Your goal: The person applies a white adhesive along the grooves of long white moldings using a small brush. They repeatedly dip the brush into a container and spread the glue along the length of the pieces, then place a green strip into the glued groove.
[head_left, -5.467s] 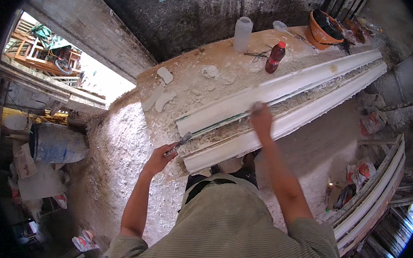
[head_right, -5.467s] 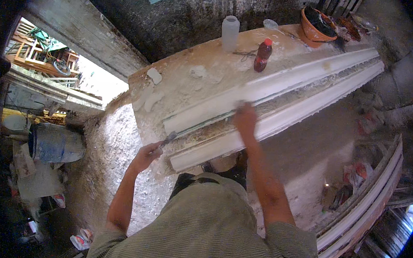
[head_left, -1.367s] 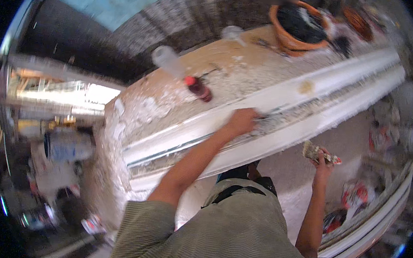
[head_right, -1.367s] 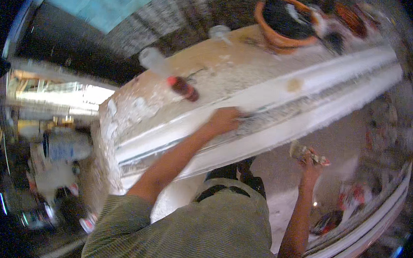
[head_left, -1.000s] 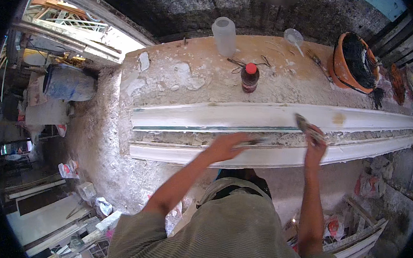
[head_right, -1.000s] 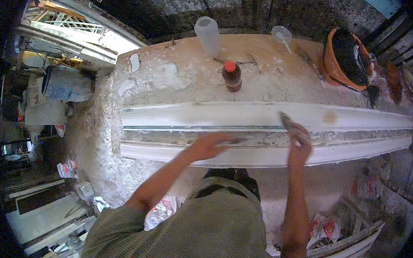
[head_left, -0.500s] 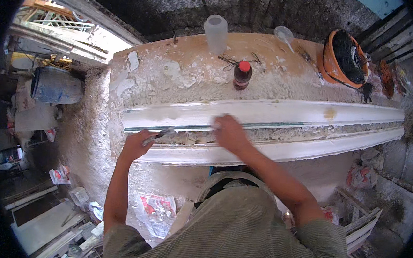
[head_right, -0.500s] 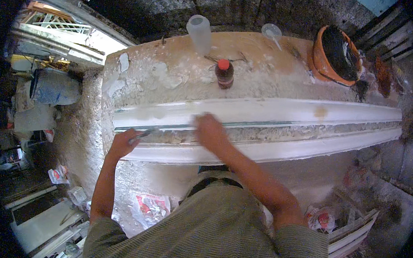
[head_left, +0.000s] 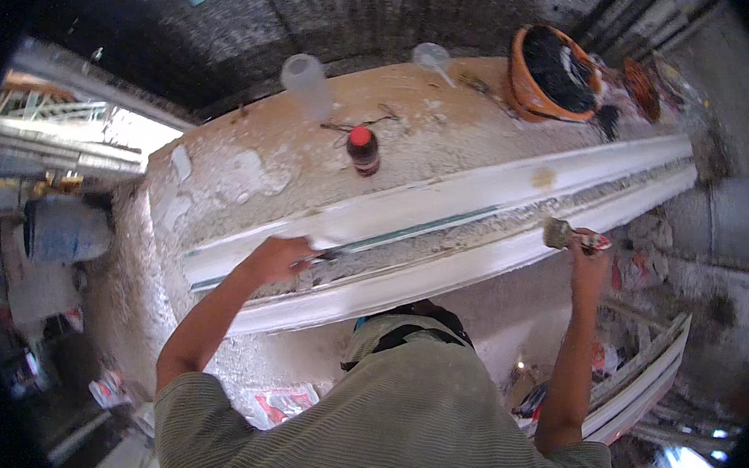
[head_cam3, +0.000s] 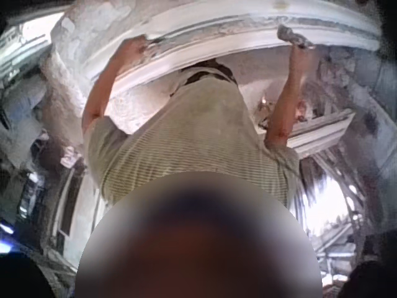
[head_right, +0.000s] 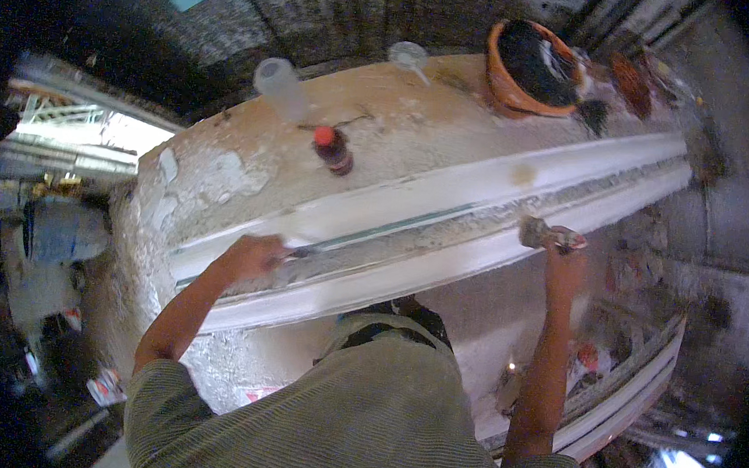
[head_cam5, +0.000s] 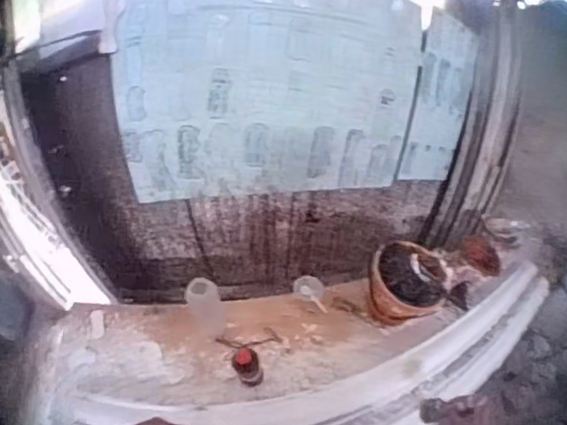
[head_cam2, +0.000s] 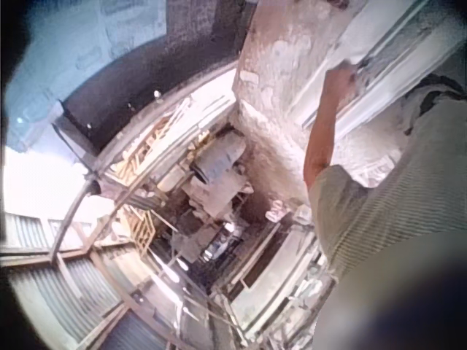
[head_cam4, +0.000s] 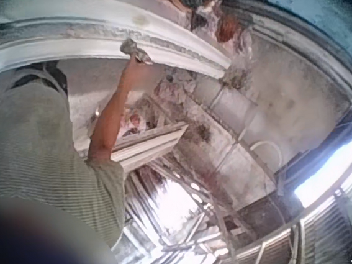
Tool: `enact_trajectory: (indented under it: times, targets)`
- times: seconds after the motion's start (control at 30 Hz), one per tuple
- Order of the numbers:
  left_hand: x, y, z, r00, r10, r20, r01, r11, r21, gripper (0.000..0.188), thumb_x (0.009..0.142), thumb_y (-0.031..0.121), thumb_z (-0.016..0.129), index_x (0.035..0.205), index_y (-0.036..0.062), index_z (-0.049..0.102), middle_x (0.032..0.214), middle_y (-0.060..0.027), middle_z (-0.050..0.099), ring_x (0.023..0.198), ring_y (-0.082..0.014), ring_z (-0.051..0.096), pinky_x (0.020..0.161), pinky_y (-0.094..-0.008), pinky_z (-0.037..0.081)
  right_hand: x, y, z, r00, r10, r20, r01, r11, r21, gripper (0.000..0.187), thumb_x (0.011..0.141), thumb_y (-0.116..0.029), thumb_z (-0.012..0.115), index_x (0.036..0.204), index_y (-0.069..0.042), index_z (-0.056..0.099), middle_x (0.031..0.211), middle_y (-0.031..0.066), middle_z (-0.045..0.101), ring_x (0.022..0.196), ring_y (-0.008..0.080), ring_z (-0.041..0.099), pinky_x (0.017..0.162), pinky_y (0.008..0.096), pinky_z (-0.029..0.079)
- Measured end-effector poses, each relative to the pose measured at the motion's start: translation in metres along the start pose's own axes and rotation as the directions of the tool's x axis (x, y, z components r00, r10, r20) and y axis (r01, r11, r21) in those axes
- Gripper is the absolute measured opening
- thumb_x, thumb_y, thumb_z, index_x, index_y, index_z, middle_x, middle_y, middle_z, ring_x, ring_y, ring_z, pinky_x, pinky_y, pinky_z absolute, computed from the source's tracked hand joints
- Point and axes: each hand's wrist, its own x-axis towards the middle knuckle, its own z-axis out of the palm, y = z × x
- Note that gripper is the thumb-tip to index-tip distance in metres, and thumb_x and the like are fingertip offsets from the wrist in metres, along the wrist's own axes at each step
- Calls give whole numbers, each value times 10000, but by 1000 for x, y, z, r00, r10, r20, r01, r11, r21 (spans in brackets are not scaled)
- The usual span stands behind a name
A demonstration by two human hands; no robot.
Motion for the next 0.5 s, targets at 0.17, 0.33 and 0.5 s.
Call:
enact_trajectory:
  times: [0.17,0.33,0.5]
  targets:
    - [-27,2,5,993,-121,-1,117,961,-251,264,885,162,667,1142,110,696,983,-125,660,862,-349,669,759,-406,561,-45,-36,40,960,-267,85,214,895,392,186,891,-33,691,1075,-42,710,933,35,719,860,132,662,758,290,534]
    - [81,62,14,996,-84,6,84,981,-176,267,885,159,663,1144,102,696,1030,-139,687,902,-367,669,805,-436,544,-79,-104,132,668,-649,365,430,736,523,173,873,-102,722,1046,-90,719,1039,111,718,1002,236,682,894,355,518]
    - [152,92,4,960,-228,166,276,875,-398,248,958,240,614,1130,74,680,964,-177,713,892,-377,680,813,-435,543,51,-42,112,861,-415,294,289,875,388,206,821,-113,743,1026,-119,740,884,114,744,779,164,692,706,334,538]
